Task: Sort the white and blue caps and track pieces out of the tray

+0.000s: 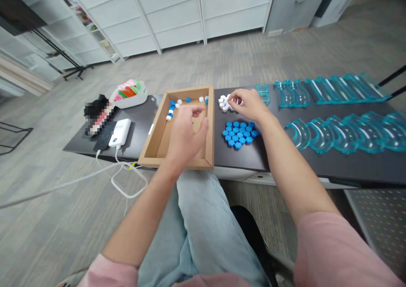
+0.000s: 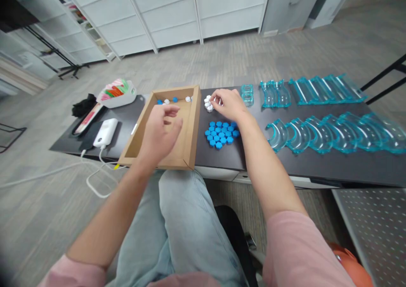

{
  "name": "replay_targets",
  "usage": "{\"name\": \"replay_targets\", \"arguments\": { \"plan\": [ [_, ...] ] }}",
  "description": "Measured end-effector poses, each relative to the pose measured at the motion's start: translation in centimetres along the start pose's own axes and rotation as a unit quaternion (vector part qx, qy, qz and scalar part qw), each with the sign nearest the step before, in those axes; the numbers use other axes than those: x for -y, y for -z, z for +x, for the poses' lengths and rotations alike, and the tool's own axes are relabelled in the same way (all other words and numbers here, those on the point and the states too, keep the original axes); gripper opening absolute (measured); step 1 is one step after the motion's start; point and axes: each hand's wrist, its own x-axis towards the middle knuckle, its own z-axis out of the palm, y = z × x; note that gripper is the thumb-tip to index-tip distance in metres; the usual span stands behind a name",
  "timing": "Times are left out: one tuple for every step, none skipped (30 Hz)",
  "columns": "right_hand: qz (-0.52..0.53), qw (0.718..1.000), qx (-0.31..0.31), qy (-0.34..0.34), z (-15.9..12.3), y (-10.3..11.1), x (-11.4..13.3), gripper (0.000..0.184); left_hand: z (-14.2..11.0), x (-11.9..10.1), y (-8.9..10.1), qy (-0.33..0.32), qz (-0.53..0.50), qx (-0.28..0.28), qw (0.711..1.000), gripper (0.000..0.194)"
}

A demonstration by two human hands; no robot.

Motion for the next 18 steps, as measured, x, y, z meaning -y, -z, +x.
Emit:
{"name": "replay_targets", "arguments": {
  "plan": [
    [-0.003,1.000,0.000,-0.001,0.0,0.1,0.1,0.005,2.0,2.4,-0.1,0.018,0.017,0.005,1.000,0.029],
    [-0.006,1.000,0.001,-0.001,-0.1,0.1,0.1,0.006,3.8,4.7,-0.5,0.038,0.036,0.024,0.998,0.031],
    [-0.008,1.000,0.002,0.000,-0.1,0.2,0.2,0.006,5.4,6.6,-1.0,0.059,0.060,0.057,0.995,0.033],
    [-0.008,1.000,0.004,0.002,-0.1,0.2,0.2,0.006,6.8,8.2,-1.7,0.074,0.088,0.093,0.989,0.035],
    [-0.008,1.000,0.007,0.004,-0.1,0.3,0.2,0.006,7.9,9.3,-2.4,0.082,0.115,0.122,0.982,0.039],
    [-0.006,1.000,0.010,0.007,-0.1,0.3,0.2,0.006,8.8,10.1,-3.2,0.080,0.139,0.144,0.976,0.043],
    [-0.003,1.000,0.013,0.009,-0.1,0.3,0.1,0.006,9.4,10.5,-4.1,0.069,0.157,0.164,0.971,0.047],
    [-0.001,1.000,0.016,0.010,-0.1,0.3,0.1,0.006,9.9,10.6,-4.9,0.052,0.170,0.181,0.967,0.051],
    [-0.001,1.000,0.019,0.011,-0.1,0.3,0.0,0.006,10.3,10.6,-5.7,0.031,0.178,0.194,0.964,0.056],
    [-0.001,1.000,0.020,0.011,-0.1,0.3,-0.1,0.006,10.6,10.5,-6.5,0.010,0.183,0.207,0.961,0.060],
    [-0.001,1.000,0.022,0.013,-0.1,0.3,-0.1,0.007,10.8,10.4,-7.2,-0.008,0.186,0.217,0.958,0.062],
    [-0.002,1.000,0.023,0.016,-0.1,0.2,-0.1,0.008,11.0,10.4,-7.8,-0.022,0.190,0.225,0.955,0.064],
    [-0.003,1.000,0.023,0.019,-0.1,0.2,-0.1,0.008,11.2,10.3,-8.3,-0.031,0.194,0.232,0.953,0.064],
    [-0.003,0.999,0.024,0.022,-0.2,0.1,0.0,0.009,11.3,10.3,-8.8,-0.034,0.197,0.236,0.951,0.063],
    [-0.004,0.999,0.026,0.024,-0.2,0.1,0.1,0.009,11.4,10.4,-9.1,-0.033,0.200,0.239,0.950,0.061],
    [-0.004,0.999,0.028,0.025,-0.3,0.0,0.1,0.010,11.5,10.5,-9.2,-0.030,0.202,0.241,0.949,0.059],
    [-0.006,0.999,0.030,0.025,-0.3,0.0,0.2,0.010,11.6,10.6,-9.3,-0.024,0.204,0.240,0.949,0.057],
    [-0.007,0.999,0.033,0.025,-0.3,0.0,0.3,0.011,11.6,10.8,-9.2,-0.020,0.204,0.237,0.950,0.054]
  ]
}}
